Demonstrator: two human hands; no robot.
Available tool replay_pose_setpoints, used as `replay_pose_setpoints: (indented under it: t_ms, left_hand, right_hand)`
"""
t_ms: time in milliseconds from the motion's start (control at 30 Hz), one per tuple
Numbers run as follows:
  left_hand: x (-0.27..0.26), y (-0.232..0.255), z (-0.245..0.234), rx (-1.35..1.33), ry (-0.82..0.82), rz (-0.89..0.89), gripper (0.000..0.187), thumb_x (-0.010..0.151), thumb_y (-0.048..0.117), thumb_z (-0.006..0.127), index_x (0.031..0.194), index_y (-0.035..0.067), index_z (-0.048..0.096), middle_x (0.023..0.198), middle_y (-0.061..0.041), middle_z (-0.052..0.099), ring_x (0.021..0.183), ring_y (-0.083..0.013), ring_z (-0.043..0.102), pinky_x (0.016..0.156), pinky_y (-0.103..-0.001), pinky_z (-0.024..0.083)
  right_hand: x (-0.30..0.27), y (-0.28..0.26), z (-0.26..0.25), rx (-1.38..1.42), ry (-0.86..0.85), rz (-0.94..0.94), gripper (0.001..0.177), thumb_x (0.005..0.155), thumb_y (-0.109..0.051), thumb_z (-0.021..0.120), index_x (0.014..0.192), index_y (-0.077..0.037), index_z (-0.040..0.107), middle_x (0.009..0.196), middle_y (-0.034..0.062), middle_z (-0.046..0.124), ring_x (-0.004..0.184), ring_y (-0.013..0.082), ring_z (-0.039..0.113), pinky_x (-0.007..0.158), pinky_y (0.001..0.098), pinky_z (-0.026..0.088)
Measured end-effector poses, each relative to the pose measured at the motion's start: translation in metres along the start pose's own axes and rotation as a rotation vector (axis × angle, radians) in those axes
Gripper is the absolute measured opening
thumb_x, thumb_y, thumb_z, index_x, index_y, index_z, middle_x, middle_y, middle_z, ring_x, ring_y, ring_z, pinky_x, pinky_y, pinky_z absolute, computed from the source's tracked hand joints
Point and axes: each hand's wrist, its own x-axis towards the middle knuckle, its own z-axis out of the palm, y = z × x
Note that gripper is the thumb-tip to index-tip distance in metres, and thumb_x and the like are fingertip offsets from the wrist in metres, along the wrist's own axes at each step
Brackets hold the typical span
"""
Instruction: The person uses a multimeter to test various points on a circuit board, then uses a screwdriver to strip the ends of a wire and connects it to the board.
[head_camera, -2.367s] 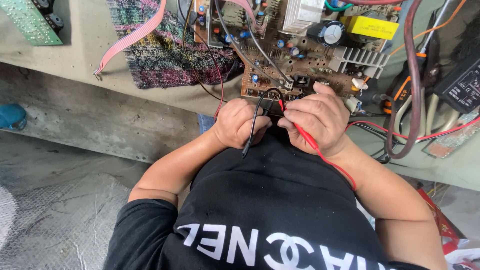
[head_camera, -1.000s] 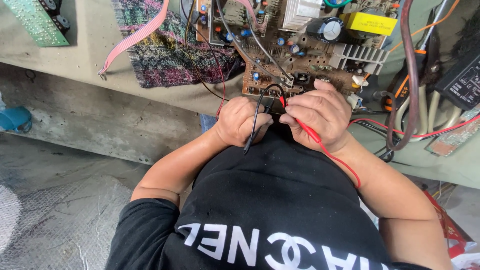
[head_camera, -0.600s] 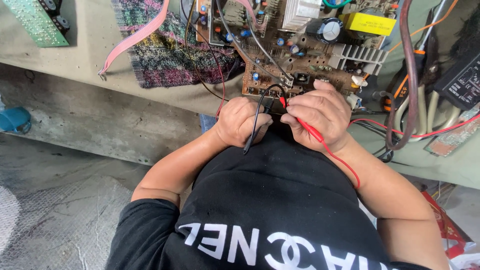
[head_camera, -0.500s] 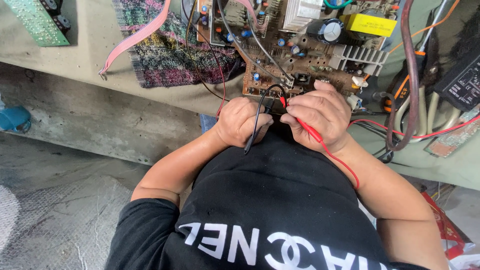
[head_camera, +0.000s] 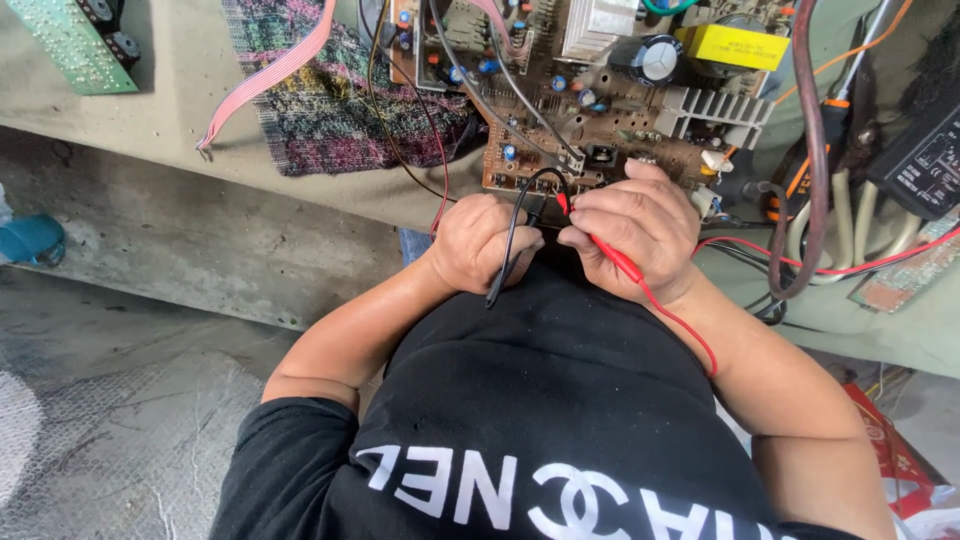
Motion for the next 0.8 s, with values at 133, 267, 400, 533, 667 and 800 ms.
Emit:
replay_pose_setpoints:
  t_ms: [133, 267, 400, 533, 667, 800]
  left_hand:
    - [-0.003, 0.0, 0.001, 0.004, 0.003, -0.004, 0.01, 0.092, 0.011, 0.066, 0.098, 0.006, 0.072, 0.087, -0.015, 0.066, 0.065, -0.032, 0.065, 0.062, -0.041, 0.054]
    - [-0.002, 0.001, 0.001, 0.005, 0.003, -0.002, 0.01, 0.092, 0.011, 0.066, 0.099, 0.006, 0.072, 0.088, -0.016, 0.067, 0.066, -0.0321, 0.065, 0.063, -0.041, 0.054]
    - [-0.006, -0.001, 0.003, 0.0, -0.001, -0.009, 0.012, 0.094, 0.013, 0.065, 0.101, 0.006, 0.072, 0.089, -0.016, 0.067, 0.067, -0.0323, 0.065, 0.063, -0.041, 0.054]
    - [-0.003, 0.001, 0.002, 0.049, 0.038, 0.029, 0.011, 0.088, 0.009, 0.066, 0.096, 0.01, 0.074, 0.085, -0.011, 0.067, 0.061, -0.0271, 0.062, 0.06, -0.038, 0.052]
    - [-0.014, -0.001, -0.002, 0.029, -0.073, 0.018, 0.015, 0.088, 0.011, 0.067, 0.101, 0.008, 0.074, 0.091, -0.017, 0.067, 0.062, -0.0339, 0.061, 0.059, -0.044, 0.053]
    - [-0.035, -0.012, -0.005, -0.018, -0.169, -0.031, 0.019, 0.088, 0.018, 0.072, 0.104, 0.009, 0.077, 0.096, -0.019, 0.068, 0.07, -0.0382, 0.063, 0.064, -0.047, 0.052]
  right_hand:
    - [-0.001, 0.001, -0.002, -0.001, -0.015, -0.003, 0.021, 0.1, -0.027, 0.078, 0.087, -0.01, 0.077, 0.09, 0.0089, 0.078, 0.073, 0.0274, 0.072, 0.1, 0.0477, 0.053]
    - [-0.001, 0.0, -0.001, 0.012, -0.002, -0.001, 0.02, 0.1, -0.027, 0.078, 0.088, -0.01, 0.077, 0.09, 0.0092, 0.078, 0.074, 0.0267, 0.071, 0.102, 0.0483, 0.052]
    - [0.0, -0.001, -0.001, 0.005, 0.003, 0.009, 0.022, 0.1, -0.027, 0.078, 0.087, -0.01, 0.077, 0.09, 0.0092, 0.078, 0.073, 0.0271, 0.071, 0.101, 0.0481, 0.053]
    - [0.006, -0.002, -0.004, -0.04, -0.019, -0.001, 0.021, 0.099, -0.027, 0.077, 0.086, -0.01, 0.077, 0.091, 0.0087, 0.078, 0.073, 0.0278, 0.072, 0.1, 0.0472, 0.054]
    - [0.009, -0.008, -0.009, -0.054, 0.02, 0.028, 0.021, 0.098, -0.027, 0.075, 0.086, -0.01, 0.075, 0.093, 0.0071, 0.077, 0.076, 0.0269, 0.071, 0.1, 0.0462, 0.055]
    - [-0.003, -0.004, -0.006, -0.011, 0.097, 0.088, 0.022, 0.1, -0.029, 0.07, 0.085, -0.013, 0.075, 0.094, 0.0035, 0.075, 0.082, 0.0242, 0.073, 0.105, 0.0435, 0.053]
